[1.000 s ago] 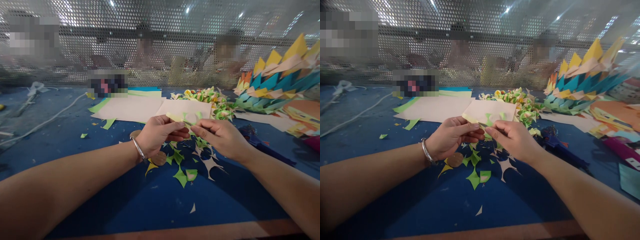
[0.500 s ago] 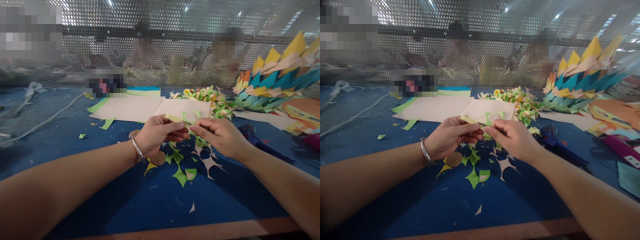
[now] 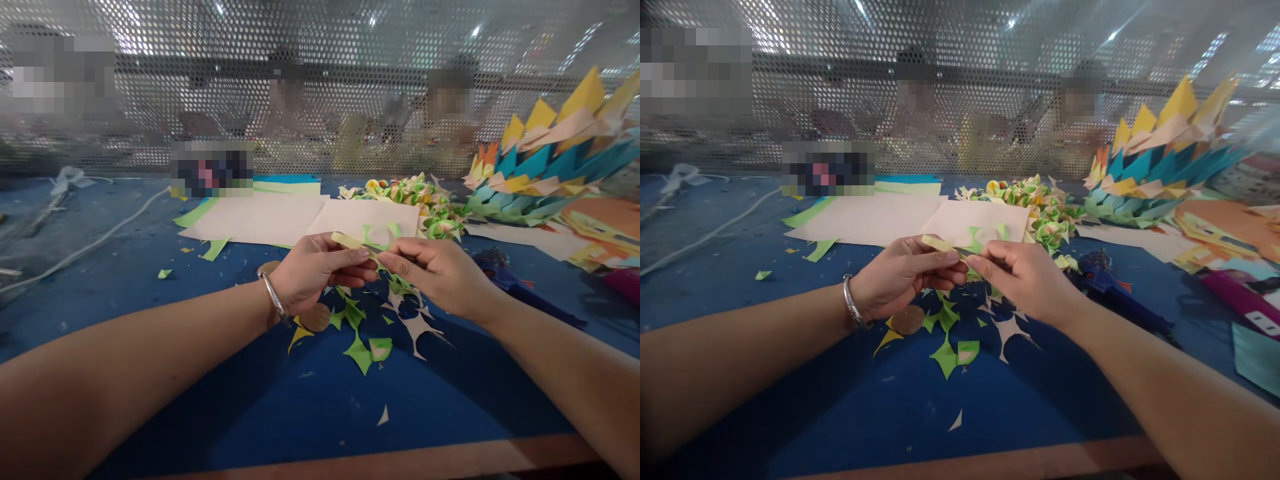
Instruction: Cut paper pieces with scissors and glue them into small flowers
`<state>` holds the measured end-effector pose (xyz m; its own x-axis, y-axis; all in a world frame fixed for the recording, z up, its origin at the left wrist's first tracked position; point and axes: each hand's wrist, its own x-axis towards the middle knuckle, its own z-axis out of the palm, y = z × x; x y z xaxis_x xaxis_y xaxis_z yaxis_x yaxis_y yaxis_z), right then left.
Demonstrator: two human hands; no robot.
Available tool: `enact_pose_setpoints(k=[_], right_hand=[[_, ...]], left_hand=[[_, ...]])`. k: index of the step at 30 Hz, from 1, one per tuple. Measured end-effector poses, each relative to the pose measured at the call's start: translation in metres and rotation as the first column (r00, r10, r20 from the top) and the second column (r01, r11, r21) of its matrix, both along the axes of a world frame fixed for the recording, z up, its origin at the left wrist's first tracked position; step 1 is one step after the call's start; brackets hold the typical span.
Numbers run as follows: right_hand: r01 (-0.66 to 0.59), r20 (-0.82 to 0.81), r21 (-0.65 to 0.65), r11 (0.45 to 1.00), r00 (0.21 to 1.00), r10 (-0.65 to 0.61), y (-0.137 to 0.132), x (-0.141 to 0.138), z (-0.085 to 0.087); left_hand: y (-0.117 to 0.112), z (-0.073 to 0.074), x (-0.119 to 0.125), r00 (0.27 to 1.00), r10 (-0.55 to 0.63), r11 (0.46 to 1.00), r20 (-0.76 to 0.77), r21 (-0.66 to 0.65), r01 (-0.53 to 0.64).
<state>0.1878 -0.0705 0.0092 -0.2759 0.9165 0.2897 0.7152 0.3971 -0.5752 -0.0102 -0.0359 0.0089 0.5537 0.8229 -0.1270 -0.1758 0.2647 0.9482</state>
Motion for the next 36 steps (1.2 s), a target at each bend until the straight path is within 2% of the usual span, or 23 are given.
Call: enact_pose_setpoints(k=[8, 19, 36], right_hand=[[-0.011, -0.011, 0.030, 0.999, 1.000, 0.012, -0.0006, 0.0003, -0.0006], [-0.002, -0.015, 0.014, 1.000, 1.000, 0.002, 0.0002, 0.0020, -0.0004], [-0.008, -0.001, 0.016, 1.000, 1.000, 0.008, 0.0002, 0.0027, -0.0017]], left_hand=[[0.0022, 0.0000, -0.0024, 0.999, -0.046, 0.999, -0.020, -0.018, 0.046], [0.0013, 0.0014, -0.0039, 0.998, 0.042, 0.998, -0.046, 0.055, -0.039], [0.0027, -0.0015, -0.0030, 0.998, 0.016, 0.998, -0.055, 0.061, -0.013]])
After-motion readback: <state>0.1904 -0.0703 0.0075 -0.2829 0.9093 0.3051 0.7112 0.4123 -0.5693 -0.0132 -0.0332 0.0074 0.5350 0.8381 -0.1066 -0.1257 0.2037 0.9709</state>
